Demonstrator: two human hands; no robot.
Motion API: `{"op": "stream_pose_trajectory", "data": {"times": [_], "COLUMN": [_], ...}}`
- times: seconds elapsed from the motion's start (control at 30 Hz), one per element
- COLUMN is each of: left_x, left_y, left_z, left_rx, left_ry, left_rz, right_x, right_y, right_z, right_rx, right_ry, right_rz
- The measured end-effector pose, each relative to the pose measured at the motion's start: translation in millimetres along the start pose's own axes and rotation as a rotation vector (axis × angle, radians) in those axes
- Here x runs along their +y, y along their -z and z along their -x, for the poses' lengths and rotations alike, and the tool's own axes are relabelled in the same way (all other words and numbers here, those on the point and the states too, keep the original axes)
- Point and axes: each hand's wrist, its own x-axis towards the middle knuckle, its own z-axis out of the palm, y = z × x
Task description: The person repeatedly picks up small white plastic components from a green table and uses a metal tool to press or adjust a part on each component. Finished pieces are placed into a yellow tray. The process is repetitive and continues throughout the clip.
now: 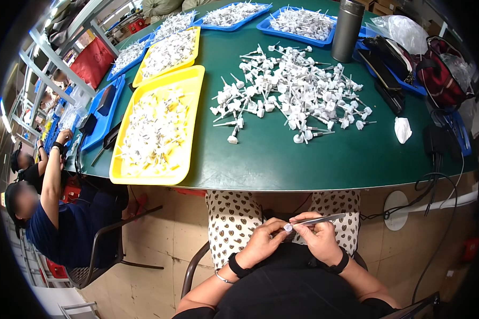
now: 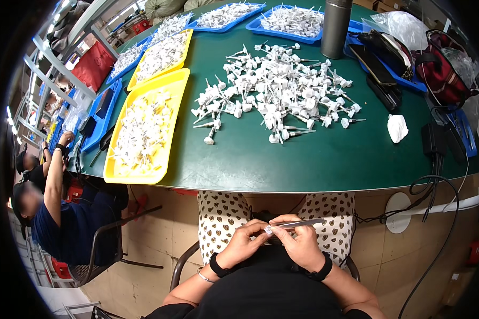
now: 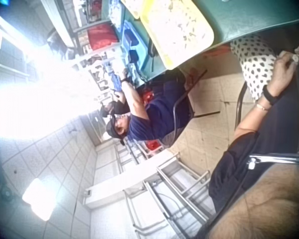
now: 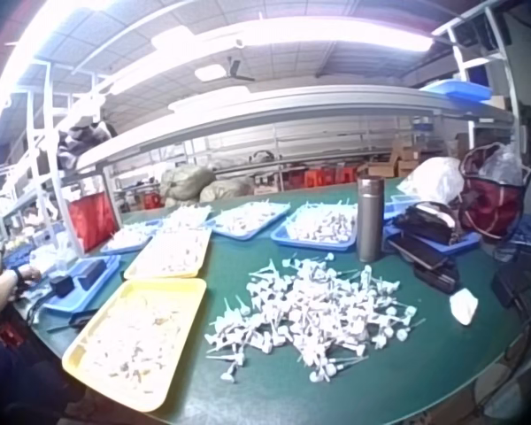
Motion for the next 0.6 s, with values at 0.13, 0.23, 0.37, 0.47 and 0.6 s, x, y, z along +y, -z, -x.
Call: {"op": "stream_pose_trajectory", "data": {"times": [0.13, 0.23, 0.37, 0.47, 0.6], "left_x": [-1.3, 1.2, -1.2, -1.1, -2.7], "left_y": [-0.9, -1.3, -2.5, -2.8, -3.6], "left_z": [0.2, 0.3, 0.6, 0.0, 0.0], "left_rx": [0.0, -0.004, 0.007, 0.009, 0.025], "left_ry": [0.005, 0.024, -0.023, -0.015, -0.015], "left_rz": [0.006, 0.003, -0.002, -0.013, 0.01], "right_x": [2.7, 9.2, 3.5, 2.2, 1.6], "right_y": [-0.9, 1.1, 0.6, 0.5, 2.8], "right_z": [0.7, 1.4, 1.3, 1.2, 1.0], "right_rx": [0.009, 0.01, 0.02, 0.035, 0.043], "right_ry": [-0.003, 0.021, 0.047, 0.049, 0.012], "right_rz": [-0.046, -0.002, 0.022, 0.024, 0.024]}}
